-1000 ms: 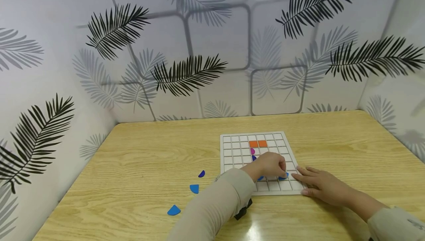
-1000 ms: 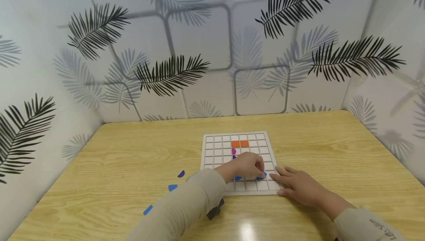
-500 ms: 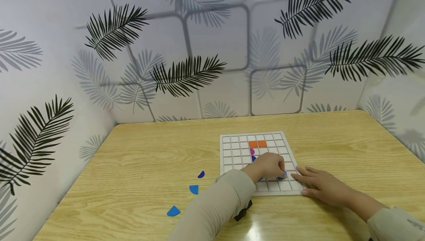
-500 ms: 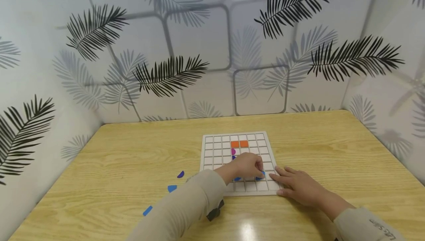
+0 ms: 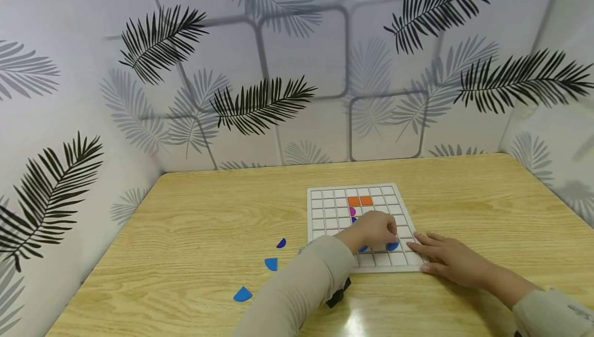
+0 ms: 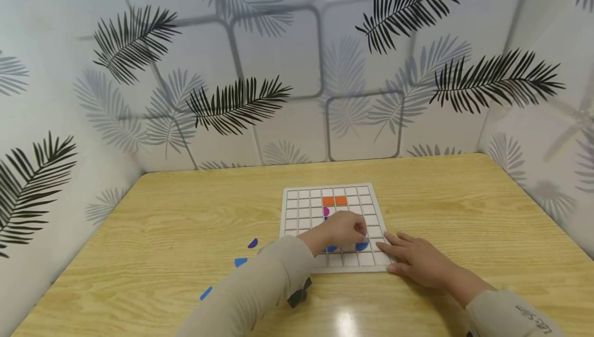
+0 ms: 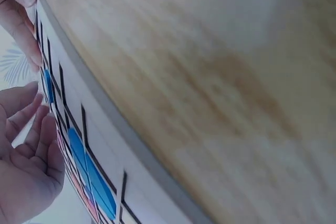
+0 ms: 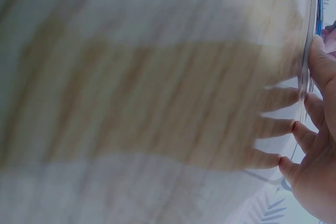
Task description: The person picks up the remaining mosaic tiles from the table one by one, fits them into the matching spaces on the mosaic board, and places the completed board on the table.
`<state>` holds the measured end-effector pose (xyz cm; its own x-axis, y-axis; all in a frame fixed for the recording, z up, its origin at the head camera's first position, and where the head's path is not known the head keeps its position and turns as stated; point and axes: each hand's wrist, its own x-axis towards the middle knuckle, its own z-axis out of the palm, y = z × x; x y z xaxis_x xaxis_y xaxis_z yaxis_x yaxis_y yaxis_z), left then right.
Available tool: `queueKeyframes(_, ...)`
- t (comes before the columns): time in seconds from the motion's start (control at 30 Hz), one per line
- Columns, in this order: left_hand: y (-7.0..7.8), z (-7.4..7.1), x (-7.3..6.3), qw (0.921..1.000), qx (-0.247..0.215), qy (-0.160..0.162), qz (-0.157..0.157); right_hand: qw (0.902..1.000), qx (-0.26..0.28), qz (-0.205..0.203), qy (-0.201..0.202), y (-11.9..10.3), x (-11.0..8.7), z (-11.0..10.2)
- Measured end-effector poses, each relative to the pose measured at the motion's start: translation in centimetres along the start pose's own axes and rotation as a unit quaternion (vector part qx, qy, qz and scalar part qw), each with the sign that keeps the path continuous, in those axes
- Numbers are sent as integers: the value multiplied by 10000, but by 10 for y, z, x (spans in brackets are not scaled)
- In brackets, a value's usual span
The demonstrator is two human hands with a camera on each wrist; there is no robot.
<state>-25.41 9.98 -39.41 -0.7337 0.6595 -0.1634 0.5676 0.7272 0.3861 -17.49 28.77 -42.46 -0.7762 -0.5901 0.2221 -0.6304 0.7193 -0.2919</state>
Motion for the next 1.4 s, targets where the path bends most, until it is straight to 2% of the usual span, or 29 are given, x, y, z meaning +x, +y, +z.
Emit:
queueKeyframes(0.13, -3, -4, 0, 9991, -135, -243, 306, 9999, 44, 21, -119, 0, 0, -3)
queueKeyframes(0.27, -7, -6, 0, 9979, -213, -501, 365, 9998, 75, 43, -171, -1, 1, -5)
queueKeyframes(0.43, -10, -7, 0, 9969, -311, -650, 325, 9998, 70, 114, -150, -2, 1, -7)
queueKeyframes(0.83, -11, -6, -1, 9974, -199, -595, 340, 9996, 112, 177, -194, -3, 1, -6)
queueKeyframes(1.07, -12, -6, -3, 9977, -141, -536, 379, 9998, 121, 59, -121, -3, 1, -4)
queueKeyframes(1.4, -16, -11, -9, 9973, -339, -496, 419, 9997, 118, 130, -141, -2, 0, -2)
